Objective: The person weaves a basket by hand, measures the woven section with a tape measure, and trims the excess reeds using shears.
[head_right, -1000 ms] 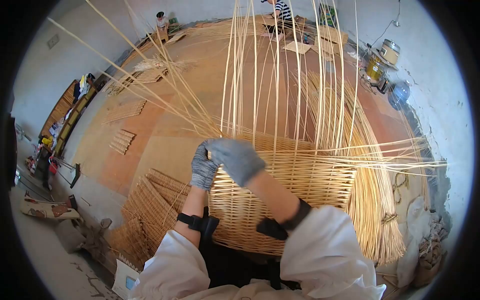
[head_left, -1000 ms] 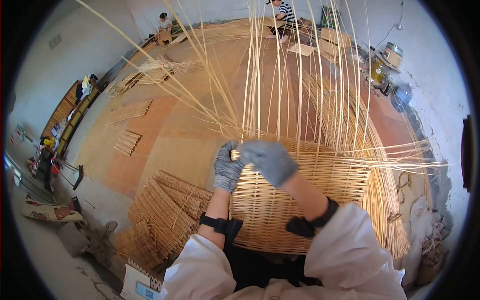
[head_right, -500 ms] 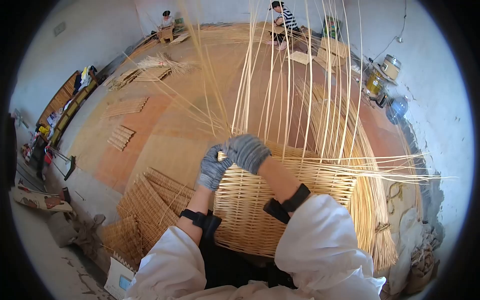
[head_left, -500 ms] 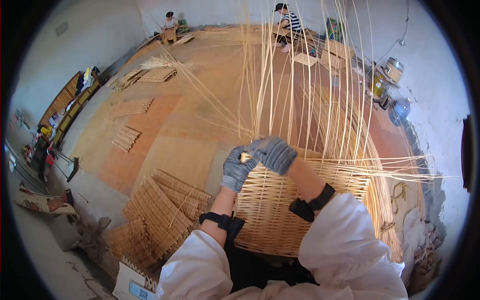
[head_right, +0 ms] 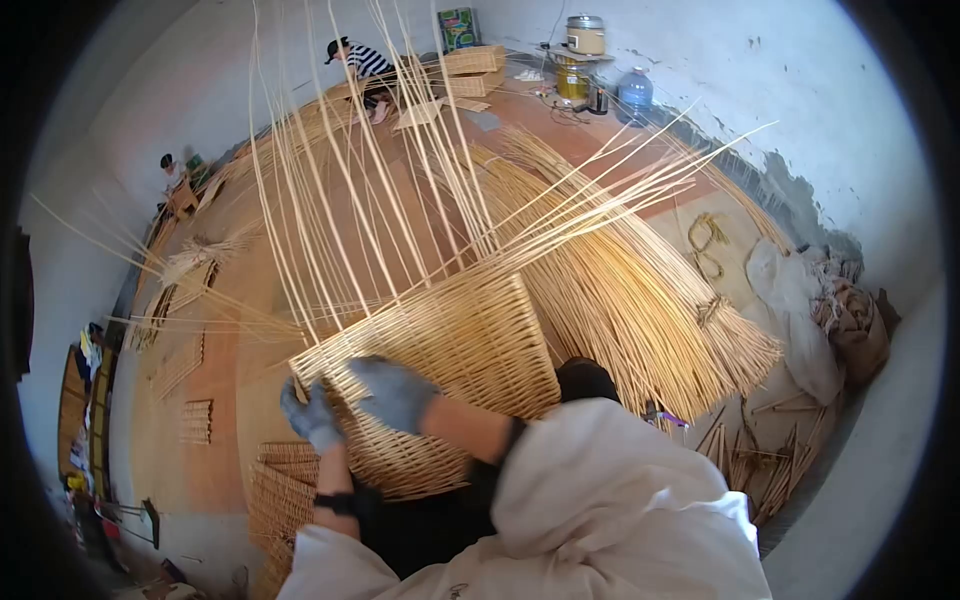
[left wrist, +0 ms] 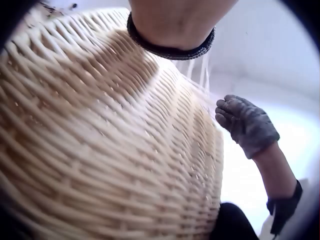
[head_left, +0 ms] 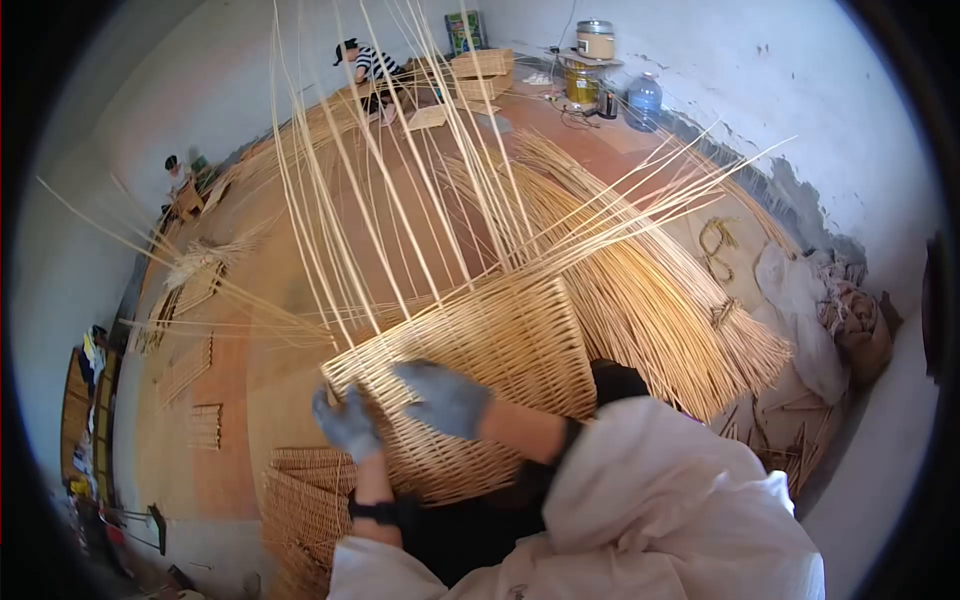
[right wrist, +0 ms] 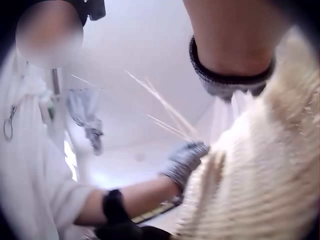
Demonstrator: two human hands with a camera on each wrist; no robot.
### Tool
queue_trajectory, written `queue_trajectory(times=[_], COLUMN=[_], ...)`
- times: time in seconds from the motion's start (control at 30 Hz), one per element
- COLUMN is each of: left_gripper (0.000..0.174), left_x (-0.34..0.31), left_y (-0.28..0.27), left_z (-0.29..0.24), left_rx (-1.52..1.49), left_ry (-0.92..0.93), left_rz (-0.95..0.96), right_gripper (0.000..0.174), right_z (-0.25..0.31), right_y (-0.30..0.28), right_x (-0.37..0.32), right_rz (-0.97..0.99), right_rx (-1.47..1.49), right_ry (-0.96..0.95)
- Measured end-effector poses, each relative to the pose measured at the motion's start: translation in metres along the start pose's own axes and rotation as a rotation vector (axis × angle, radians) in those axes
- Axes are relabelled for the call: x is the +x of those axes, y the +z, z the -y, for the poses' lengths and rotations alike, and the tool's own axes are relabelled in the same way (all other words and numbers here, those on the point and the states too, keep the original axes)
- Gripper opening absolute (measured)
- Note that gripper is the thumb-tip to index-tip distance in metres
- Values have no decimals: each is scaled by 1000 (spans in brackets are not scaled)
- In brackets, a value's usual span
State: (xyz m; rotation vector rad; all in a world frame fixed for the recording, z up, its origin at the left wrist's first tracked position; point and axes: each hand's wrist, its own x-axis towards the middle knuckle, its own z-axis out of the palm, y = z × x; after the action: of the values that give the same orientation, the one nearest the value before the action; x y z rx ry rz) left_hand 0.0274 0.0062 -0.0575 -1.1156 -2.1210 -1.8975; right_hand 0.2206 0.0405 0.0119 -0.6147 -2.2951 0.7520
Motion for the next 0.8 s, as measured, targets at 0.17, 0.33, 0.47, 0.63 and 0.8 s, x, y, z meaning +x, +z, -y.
queue_trajectory(times=[0.17,0.33,0.47,0.63,0.8], left_gripper=[34,50,59,58,53], left_x=[-81,-107,-111,-101,-101], left_y=[79,166,166,142,124], left_z=[-119,-178,-180,-191,-192], left_rx=[27,280,430,569,557], left_ry=[643,622,590,629,607], left_rz=[561,553,518,472,310], right_gripper=[34,58,77,79,68], right_z=[-76,-189,-123,-94,-36], right_y=[-91,-28,-37,-26,-40], right_x=[-107,-156,-145,-146,-137], right_rz=[-732,-452,-446,-353,-301], right_rx=[-264,515,4,133,-49], right_ry=[674,579,727,677,561])
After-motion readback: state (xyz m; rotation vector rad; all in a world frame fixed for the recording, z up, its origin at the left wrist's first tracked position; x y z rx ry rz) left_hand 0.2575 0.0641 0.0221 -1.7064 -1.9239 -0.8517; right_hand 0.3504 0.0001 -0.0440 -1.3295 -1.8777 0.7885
